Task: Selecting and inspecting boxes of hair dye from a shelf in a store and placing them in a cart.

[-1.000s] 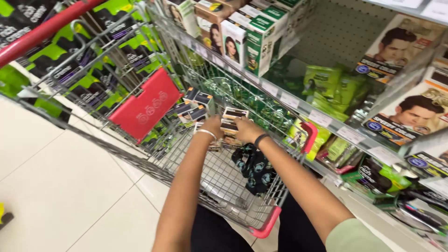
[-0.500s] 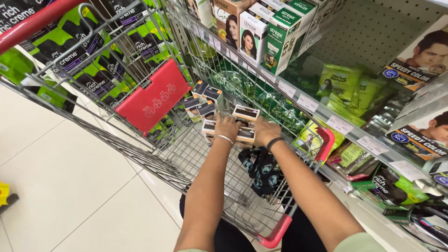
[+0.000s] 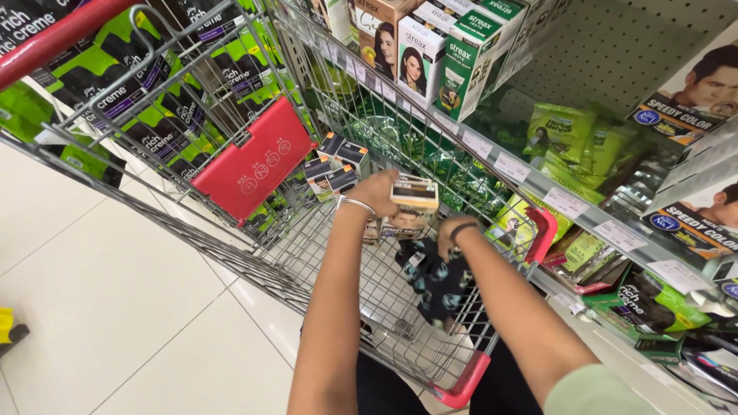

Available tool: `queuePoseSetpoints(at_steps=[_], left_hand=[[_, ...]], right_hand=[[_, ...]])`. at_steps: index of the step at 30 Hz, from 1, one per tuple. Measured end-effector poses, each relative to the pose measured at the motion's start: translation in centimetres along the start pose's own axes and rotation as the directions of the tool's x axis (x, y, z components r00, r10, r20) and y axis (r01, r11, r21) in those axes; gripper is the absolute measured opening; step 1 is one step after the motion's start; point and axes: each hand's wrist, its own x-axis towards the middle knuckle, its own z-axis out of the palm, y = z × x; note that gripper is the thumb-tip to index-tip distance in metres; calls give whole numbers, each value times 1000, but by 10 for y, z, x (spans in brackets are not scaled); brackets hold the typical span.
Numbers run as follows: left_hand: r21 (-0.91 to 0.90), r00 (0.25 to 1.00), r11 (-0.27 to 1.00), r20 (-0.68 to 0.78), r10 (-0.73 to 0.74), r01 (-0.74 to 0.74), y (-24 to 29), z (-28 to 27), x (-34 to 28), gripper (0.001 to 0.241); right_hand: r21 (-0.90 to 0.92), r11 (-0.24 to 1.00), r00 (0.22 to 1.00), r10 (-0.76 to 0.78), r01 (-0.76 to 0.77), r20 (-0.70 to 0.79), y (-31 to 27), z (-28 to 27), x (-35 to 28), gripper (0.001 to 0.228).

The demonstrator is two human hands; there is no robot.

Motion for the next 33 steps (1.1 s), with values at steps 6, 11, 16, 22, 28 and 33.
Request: queuePoseSetpoints(at_steps=[6, 11, 16, 22, 28, 33], left_hand=[[-336, 969, 942, -227, -100, 19, 33, -72, -21, 61], [-230, 845, 968, -533, -36, -104, 66, -102, -58, 69], [39, 833, 989, -534, 143, -145, 55, -64, -58, 71], [16, 862, 978, -468, 192, -209, 85, -73, -72, 61], [-47, 894, 983, -425, 139, -175, 86, -68, -62, 61], [-34, 879, 994, -471, 73, -100, 94, -82, -74, 60]], right_hand=[[463, 617, 673, -149, 636, -725, 44, -34, -99, 59], [348, 292, 297, 205, 891, -933, 27, -38, -165, 56], [67, 376, -99, 405, 924, -909, -36, -57, -205, 47], [179, 639, -54, 328, 748, -943, -37, -55, -164, 58], [-23, 659, -188, 180, 752, -966, -51, -50, -174, 56], [184, 562, -44, 366, 806, -929, -30, -52, -144, 53]])
